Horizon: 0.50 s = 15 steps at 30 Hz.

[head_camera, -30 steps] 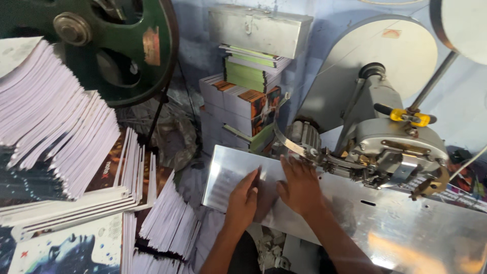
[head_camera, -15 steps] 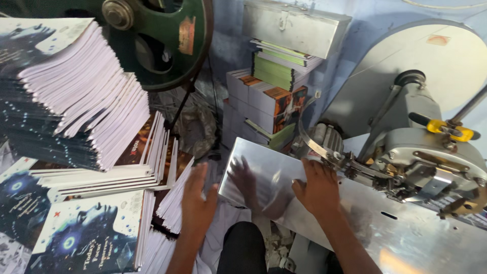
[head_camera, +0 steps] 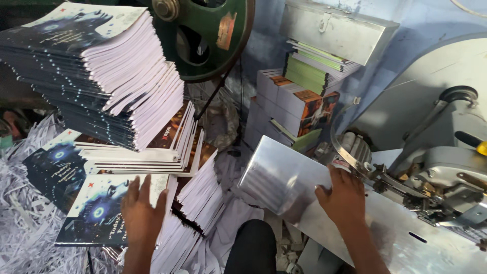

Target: The person repeatedly picks up a book from a stack, places it into a binding machine, operates the machine to stitch the spine, and then removes the finished book to place it on a separate stack. This cycle is performed multiple times throughout the video.

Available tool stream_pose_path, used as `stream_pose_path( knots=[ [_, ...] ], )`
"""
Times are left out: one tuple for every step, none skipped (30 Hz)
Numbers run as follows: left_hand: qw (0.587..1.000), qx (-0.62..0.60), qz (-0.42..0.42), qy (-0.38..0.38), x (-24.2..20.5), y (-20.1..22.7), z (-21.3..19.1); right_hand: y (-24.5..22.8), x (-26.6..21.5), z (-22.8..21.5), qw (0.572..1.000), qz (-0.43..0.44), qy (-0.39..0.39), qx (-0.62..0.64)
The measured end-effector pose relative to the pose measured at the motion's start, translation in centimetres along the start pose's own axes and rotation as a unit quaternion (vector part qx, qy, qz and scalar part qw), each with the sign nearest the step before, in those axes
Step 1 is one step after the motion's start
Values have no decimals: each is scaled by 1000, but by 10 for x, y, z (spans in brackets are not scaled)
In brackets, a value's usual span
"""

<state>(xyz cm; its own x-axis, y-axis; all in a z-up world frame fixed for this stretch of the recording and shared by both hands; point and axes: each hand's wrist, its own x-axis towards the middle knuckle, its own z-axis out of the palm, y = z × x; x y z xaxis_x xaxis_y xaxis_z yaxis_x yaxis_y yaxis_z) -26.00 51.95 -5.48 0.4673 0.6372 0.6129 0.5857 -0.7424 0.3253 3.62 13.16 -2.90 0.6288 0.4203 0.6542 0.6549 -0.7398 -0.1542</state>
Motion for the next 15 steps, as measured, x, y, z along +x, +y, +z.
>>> stream_pose_path(
  knots=[
    [1000, 5, -10, -1, -4, -12, 1, 0, -1, 0, 1000, 2, -3, -2],
    [1000, 10, -19, -1, -6, -23, 3, -1, -1, -1, 1000, 4, -4, -4],
    [999, 15, -28, -1, -9, -32, 5, -1, 0, -1, 1000, 6, -6, -6],
    [999, 27, -44, -16, -13, -41, 8, -2, 0, -1, 1000, 8, -9, -12],
    [997, 39, -60, -32, -17, -49, 12, -2, 1, -1, 1000, 9, -12, -17],
    [995, 51, -77, -47, -21, -57, 15, -3, 1, -1, 1000, 11, -15, -23],
    [993, 60, -82, -57, -24, -64, 19, -3, 0, -1, 1000, 13, -16, -17],
    [992, 69, -87, -65, -27, -70, 25, -3, -1, -1, 1000, 16, -16, -11],
    [990, 77, -93, -74, -30, -76, 32, -3, -1, -1, 1000, 19, -16, -5],
    [989, 86, -95, -80, -34, -81, 39, -3, -2, -1, 1000, 18, -17, -6],
    [987, 95, -97, -86, -38, -85, 47, -2, -2, 0, 1000, 17, -18, -7],
    [985, 103, -99, -92, -42, -89, 53, -3, -2, 0, 1000, 17, -18, -8],
    [985, 108, -102, -90, -48, -90, 58, -3, -1, 1, 999, 18, -23, -13],
    [984, 113, -106, -88, -55, -89, 64, -3, -2, 0, 999, 20, -28, -19],
    [983, 118, -110, -87, -61, -88, 68, -3, -2, 1, 999, 21, -33, -24]
  ],
)
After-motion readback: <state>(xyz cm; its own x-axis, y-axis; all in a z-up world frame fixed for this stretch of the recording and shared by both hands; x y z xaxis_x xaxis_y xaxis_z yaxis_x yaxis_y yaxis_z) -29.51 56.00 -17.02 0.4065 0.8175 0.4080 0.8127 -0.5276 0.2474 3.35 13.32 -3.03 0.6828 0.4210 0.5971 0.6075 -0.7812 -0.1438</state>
